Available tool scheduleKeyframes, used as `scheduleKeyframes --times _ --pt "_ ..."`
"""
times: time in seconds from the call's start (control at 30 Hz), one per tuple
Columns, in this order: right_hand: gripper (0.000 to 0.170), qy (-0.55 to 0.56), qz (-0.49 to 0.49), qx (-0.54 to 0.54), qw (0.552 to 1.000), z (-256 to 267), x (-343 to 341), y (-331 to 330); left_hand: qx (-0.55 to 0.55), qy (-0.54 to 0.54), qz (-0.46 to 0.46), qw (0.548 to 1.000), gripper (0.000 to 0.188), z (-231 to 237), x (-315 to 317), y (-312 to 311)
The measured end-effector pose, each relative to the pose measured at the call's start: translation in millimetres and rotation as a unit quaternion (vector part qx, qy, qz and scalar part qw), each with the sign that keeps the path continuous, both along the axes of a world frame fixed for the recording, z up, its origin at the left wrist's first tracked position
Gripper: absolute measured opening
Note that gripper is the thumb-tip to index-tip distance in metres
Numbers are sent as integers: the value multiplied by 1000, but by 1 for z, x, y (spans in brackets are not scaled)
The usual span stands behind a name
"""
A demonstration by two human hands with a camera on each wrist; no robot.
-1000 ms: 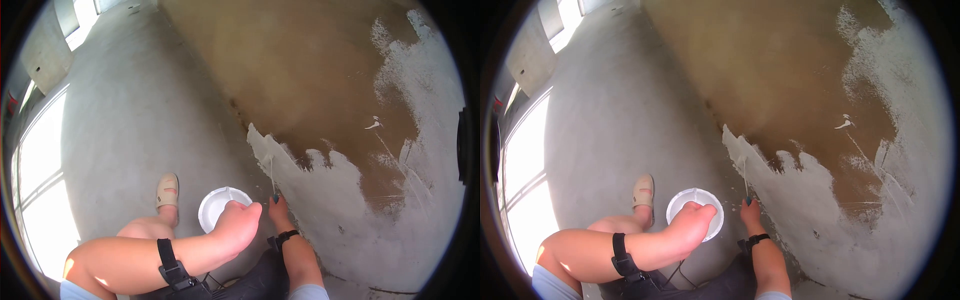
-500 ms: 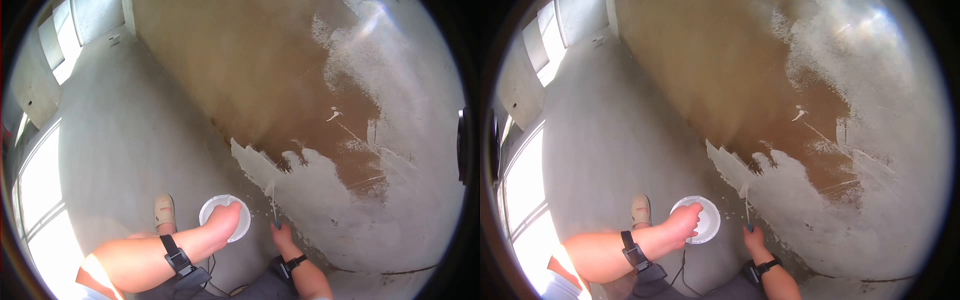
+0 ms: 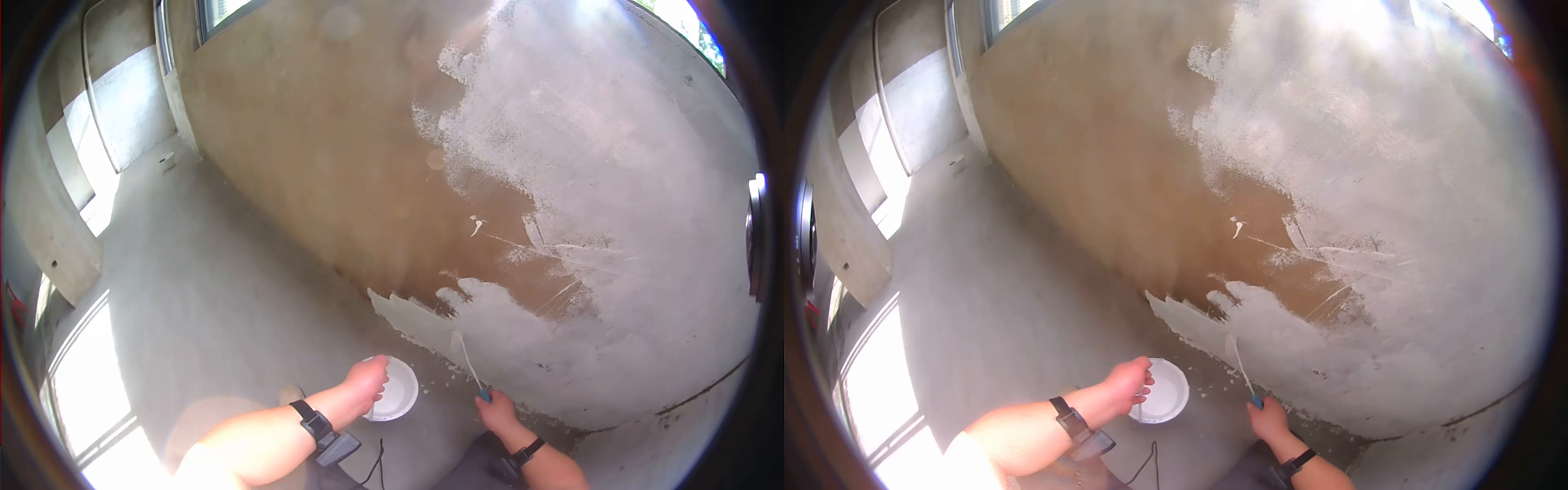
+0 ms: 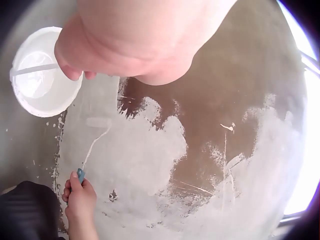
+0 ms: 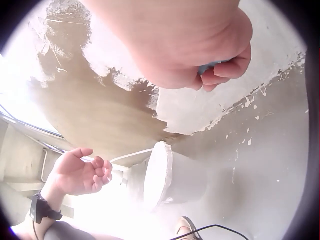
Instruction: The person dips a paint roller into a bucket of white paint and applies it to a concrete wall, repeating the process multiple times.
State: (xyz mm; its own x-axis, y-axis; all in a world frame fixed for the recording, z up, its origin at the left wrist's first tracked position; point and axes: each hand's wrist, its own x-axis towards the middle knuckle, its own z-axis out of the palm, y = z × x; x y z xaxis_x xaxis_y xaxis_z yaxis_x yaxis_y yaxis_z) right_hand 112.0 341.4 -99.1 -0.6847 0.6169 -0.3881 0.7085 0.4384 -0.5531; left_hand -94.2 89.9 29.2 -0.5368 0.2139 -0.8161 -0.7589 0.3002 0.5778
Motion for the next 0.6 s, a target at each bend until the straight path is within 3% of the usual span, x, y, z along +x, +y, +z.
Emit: scheduleKeyframes --times 0.17,0.4,0.6 --pt "44 11 11 26 1000 -1 3 1 -8 9 -7 1000 25 4 0 5" --pt "46 63 38 31 997 -2 -50 -15 -5 21 -12 1000 26 -1 1 -2" --pt "42 87 64 -10 994 -41 -96 -14 -4 20 0 1000 30 1 3 -2"
